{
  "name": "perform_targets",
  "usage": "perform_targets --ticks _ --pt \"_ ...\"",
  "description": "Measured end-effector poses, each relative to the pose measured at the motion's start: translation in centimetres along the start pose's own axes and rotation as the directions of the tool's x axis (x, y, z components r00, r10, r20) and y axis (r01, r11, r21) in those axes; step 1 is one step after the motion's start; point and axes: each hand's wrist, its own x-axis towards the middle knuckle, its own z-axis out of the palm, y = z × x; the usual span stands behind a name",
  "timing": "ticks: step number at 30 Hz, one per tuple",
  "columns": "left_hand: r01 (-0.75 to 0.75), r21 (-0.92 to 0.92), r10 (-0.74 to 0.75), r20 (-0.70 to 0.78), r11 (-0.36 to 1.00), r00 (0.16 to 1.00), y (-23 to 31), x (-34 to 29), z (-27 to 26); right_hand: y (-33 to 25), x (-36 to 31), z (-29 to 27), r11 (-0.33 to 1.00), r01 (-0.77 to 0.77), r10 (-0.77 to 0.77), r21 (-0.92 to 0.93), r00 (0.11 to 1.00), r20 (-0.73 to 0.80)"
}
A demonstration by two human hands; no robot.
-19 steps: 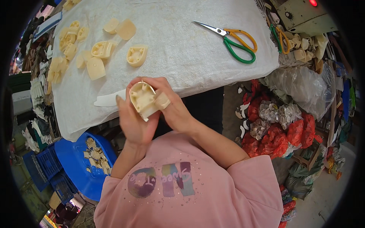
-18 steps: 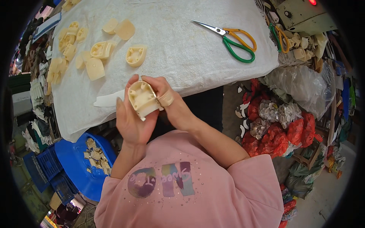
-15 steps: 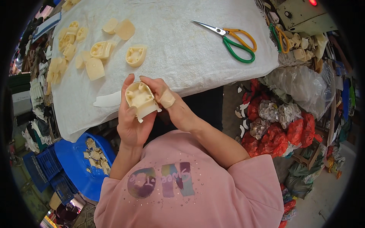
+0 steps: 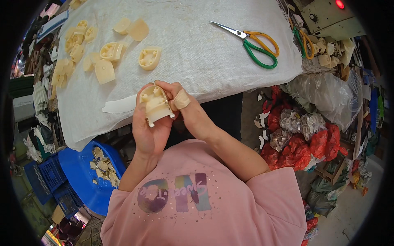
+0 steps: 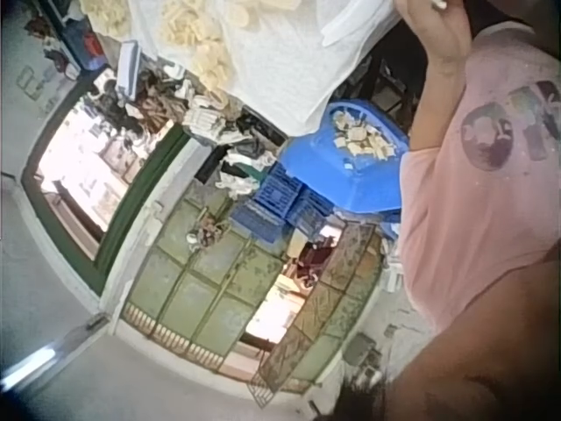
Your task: The recorder is assembling and trimming small beige plastic or rubber shoe components, fitting pieces together and using scissors to trim excess material.
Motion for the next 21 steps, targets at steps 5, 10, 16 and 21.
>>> perform_targets --ticks 5,10,16,21 --pt "0.041 -0.094 -0.039 0.020 0.995 0.999 0.16 -0.10 -0.26 -0.09 0.00 -0.16 0.996 -0.083 0.082 0.032 0.996 0.023" --pt "0.095 -0.245 -0.103 -0.019 0.965 0.995 0.45 -0.12 0.03 -0.40 -0.04 -0.06 0.980 -0.167 0.169 0.109 0.985 -0.010" --pt "0.044 -0.032 -0.044 0.008 0.999 0.999 0.30 -0.08 -0.61 -0.60 -0.05 0.02 0.996 -0.092 0.092 0.002 0.995 0.035" --pt "0.032 0.036 -0.032 0.020 0.999 0.999 0.41 -0.38 -0.71 -0.53 -0.12 0.05 0.988 0.047 -0.035 -0.146 0.996 0.085"
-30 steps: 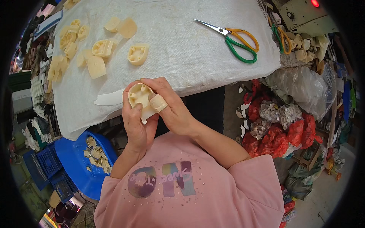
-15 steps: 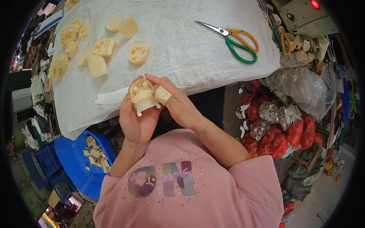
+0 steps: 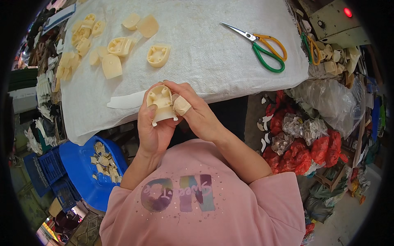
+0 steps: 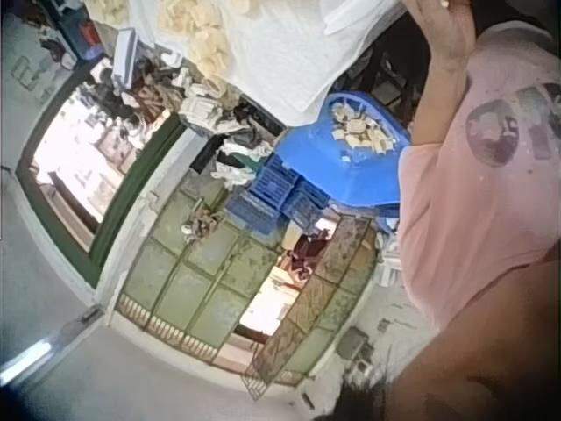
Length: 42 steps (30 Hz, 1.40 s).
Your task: The recorder is assembling and trimming small beige plastic or rubber shoe components, fitting pieces together and using scissors to trim excess material.
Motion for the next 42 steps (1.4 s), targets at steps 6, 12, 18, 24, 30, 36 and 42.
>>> perform_targets --ticks 6,12,18,24,30,36,42 --pt "0.080 0.007 -0.081 0.064 0.997 0.995 1.1 0.2 -0.4 -0.9 -0.1 -0.5 0.995 -0.026 0.040 0.097 0.988 -0.148" --pt "-0.571 0.794 0.320 0.497 0.208 0.807 0.1 0.4 -0.8 -2.9 0.8 -0.6 0.915 -0.092 0.088 -0.393 0.996 -0.029" --pt "-0.151 0.755 0.122 0.094 0.638 0.988 1.0 0.0 -0.6 -0.8 0.4 -1.1 0.774 0.326 -0.438 -0.544 0.895 -0.086" --pt "-0.380 0.917 0.309 0.329 0.120 0.892 2.6 0.3 0.5 -1.8 1.5 -2.8 0.984 -0.158 0.160 0.085 0.987 -0.018" --pt "-0.565 0.822 0.261 0.562 -0.070 0.785 2.8 0.2 0.3 -2.5 1.4 -4.6 0.980 -0.079 0.116 -0.181 0.972 0.203" --pt "-0.542 0.839 0.271 0.535 -0.055 0.800 2.3 0.1 0.1 -3.0 1.0 -3.2 0.685 0.218 -0.068 -0.695 0.969 0.237" --pt "-0.566 0.810 0.368 0.578 -0.153 0.728 1.6 0.8 0.8 -2.1 0.2 -3.8 0.982 -0.180 0.172 0.060 0.978 0.120"
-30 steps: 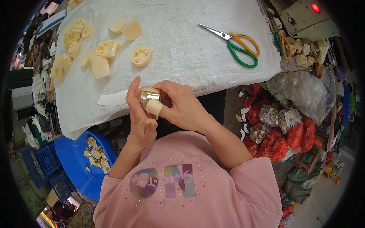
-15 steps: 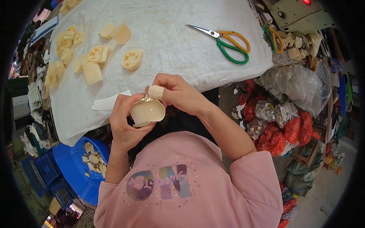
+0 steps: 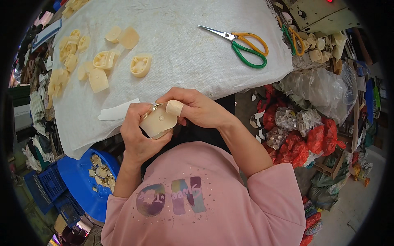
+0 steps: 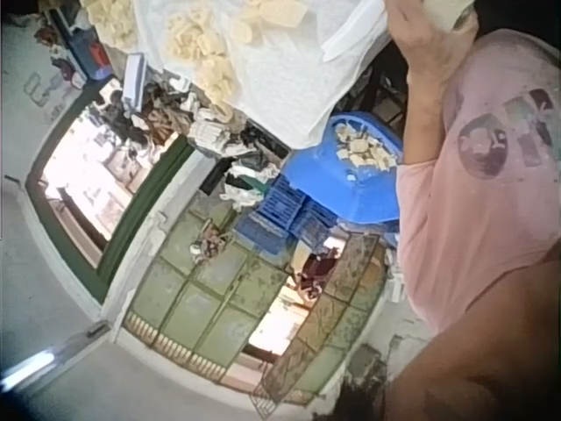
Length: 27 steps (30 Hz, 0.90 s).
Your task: The recorder is assembling and trimming small beige plastic or rubber shoe components, fitting pieces together and using scissors to trim excess material.
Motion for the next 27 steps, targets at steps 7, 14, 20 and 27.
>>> perform_targets --ticks 7,14,20,27 --pt "0.036 0.053 -0.034 -0.041 0.998 0.999 0.5 -0.7 1.3 1.3 -0.2 2.6 0.845 0.178 -0.345 -0.505 0.903 -0.257" --pt "-0.049 0.077 0.059 -0.126 0.996 0.990 -0.6 -0.7 1.4 2.8 -0.6 2.7 0.970 0.065 0.004 0.234 0.959 -0.283" --pt "-0.016 0.081 0.034 -0.221 0.997 0.975 -0.1 -1.2 2.3 2.6 -0.1 4.3 0.827 0.314 -0.494 -0.466 0.802 -0.336" --pt "0.010 0.113 0.015 -0.220 0.994 0.975 -0.8 -1.3 2.3 2.3 0.3 5.3 0.922 0.274 -0.370 -0.275 0.832 -0.413"
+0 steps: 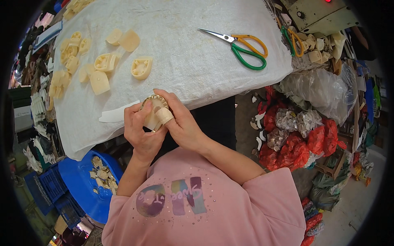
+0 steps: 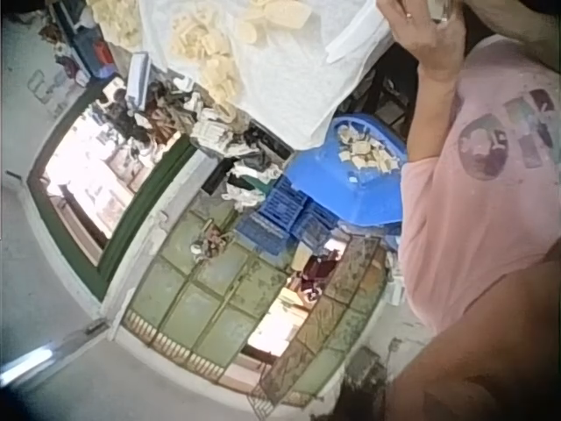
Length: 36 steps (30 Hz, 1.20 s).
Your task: The recorder is assembling and trimming small beige plastic or rubber shoe components, fitting pieces together and using scissors to trim excess material.
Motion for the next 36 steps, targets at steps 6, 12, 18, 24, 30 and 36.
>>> perform_targets --ticks 6,12,18,24,30,36 --pt "0.003 -0.043 -0.004 -0.025 0.999 1.000 0.5 0.4 0.3 0.2 -0.1 -0.5 0.986 0.019 -0.009 -0.165 0.998 0.058" --pt "0.086 0.058 -0.087 0.003 0.995 0.996 0.8 1.4 -0.2 0.5 0.1 -1.3 0.601 -0.412 0.260 0.685 0.911 0.320" --pt "0.082 0.042 -0.082 0.008 0.996 0.997 0.9 1.1 0.0 0.2 -0.4 -0.6 0.986 -0.111 0.094 0.122 0.986 0.138" --pt "0.070 0.035 -0.070 -0.002 0.997 0.998 0.4 1.0 0.3 0.1 -0.3 -0.3 0.954 -0.168 0.133 0.250 0.980 0.150" --pt "0.033 0.068 -0.033 0.002 0.997 0.999 0.5 0.7 0.2 0.7 -0.3 -0.8 0.985 -0.119 0.101 0.125 0.985 0.137" --pt "0.236 -0.071 -0.226 0.131 0.969 0.965 0.1 1.0 -0.8 1.4 1.5 -3.1 0.988 0.034 -0.011 -0.148 0.989 0.150"
